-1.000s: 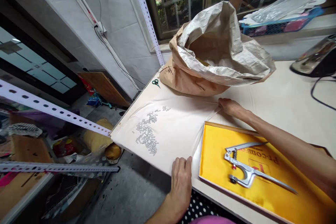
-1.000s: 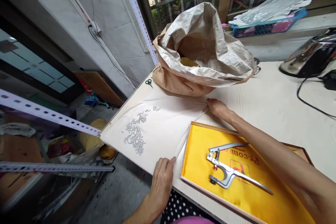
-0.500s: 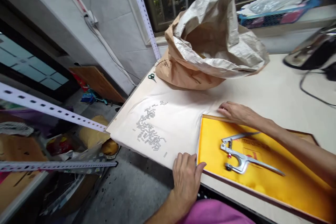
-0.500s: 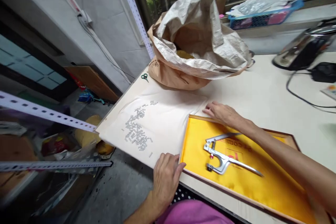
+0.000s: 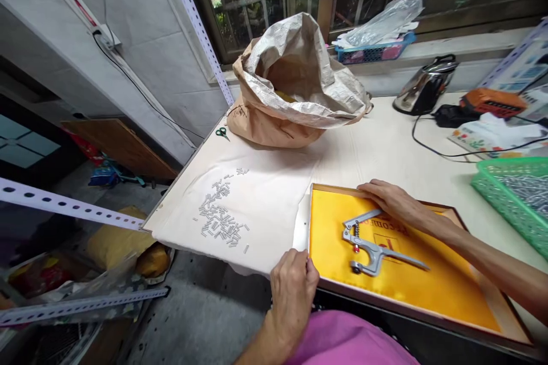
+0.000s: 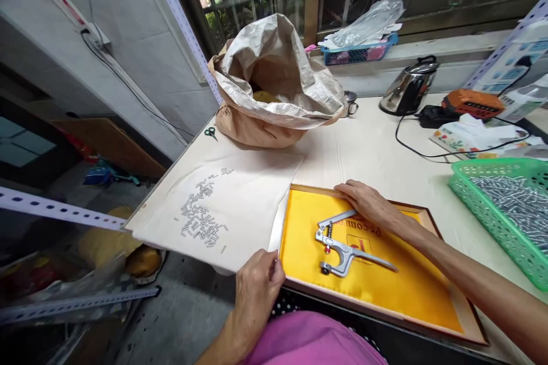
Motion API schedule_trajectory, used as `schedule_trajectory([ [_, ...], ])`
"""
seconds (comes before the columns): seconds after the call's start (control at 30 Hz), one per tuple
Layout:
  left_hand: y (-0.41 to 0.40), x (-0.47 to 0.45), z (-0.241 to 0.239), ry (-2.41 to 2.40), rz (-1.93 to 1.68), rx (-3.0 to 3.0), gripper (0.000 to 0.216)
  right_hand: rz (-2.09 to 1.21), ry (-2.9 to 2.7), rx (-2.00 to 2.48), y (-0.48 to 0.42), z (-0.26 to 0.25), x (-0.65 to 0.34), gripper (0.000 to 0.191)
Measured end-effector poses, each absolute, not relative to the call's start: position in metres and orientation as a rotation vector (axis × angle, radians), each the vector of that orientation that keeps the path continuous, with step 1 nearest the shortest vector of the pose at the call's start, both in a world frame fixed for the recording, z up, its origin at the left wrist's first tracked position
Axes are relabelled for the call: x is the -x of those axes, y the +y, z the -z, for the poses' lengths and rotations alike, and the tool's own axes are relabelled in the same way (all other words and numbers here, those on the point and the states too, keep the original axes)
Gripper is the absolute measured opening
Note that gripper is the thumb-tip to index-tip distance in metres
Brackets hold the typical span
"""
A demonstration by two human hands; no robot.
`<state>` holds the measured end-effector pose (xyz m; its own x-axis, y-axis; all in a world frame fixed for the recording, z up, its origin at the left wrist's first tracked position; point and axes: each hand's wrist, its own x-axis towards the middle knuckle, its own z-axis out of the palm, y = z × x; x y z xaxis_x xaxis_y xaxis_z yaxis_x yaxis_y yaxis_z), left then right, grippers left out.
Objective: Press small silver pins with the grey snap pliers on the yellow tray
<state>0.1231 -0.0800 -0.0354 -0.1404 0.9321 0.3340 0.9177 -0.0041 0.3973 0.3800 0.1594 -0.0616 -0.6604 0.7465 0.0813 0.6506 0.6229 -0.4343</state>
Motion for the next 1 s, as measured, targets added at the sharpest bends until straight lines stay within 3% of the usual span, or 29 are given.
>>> schedule_trajectory([
  [0.3, -0.072, -0.055, 0.034, 2.398, -0.438, -1.679, 0.021, -0.443, -2.735, 1.013, 0.176, 0.059, -0.290, 0.042],
  [0.57, -0.078, -0.058, 0.052, 2.274, -0.561, -1.766, 0.024, -0.429, -2.731, 1.084, 0.176, 0.085, -0.294, 0.047],
  [0.7, -0.074, -0.030, 0.044, 2.330, -0.626, -1.819, 0.026, -0.166, -2.741, 1.165, 0.162, 0.072, -0.291, 0.046],
  [0.8, -0.063, -0.006, 0.040, 2.552, -0.436, -1.808, 0.022, 0.022, -2.665, 1.119, 0.141, 0.056, -0.296, 0.045],
  [1.0, -0.043, 0.008, 0.048, 2.691, -0.117, -1.647, 0.015, -0.351, -2.647, 0.971, 0.084, 0.057, -0.335, 0.040],
])
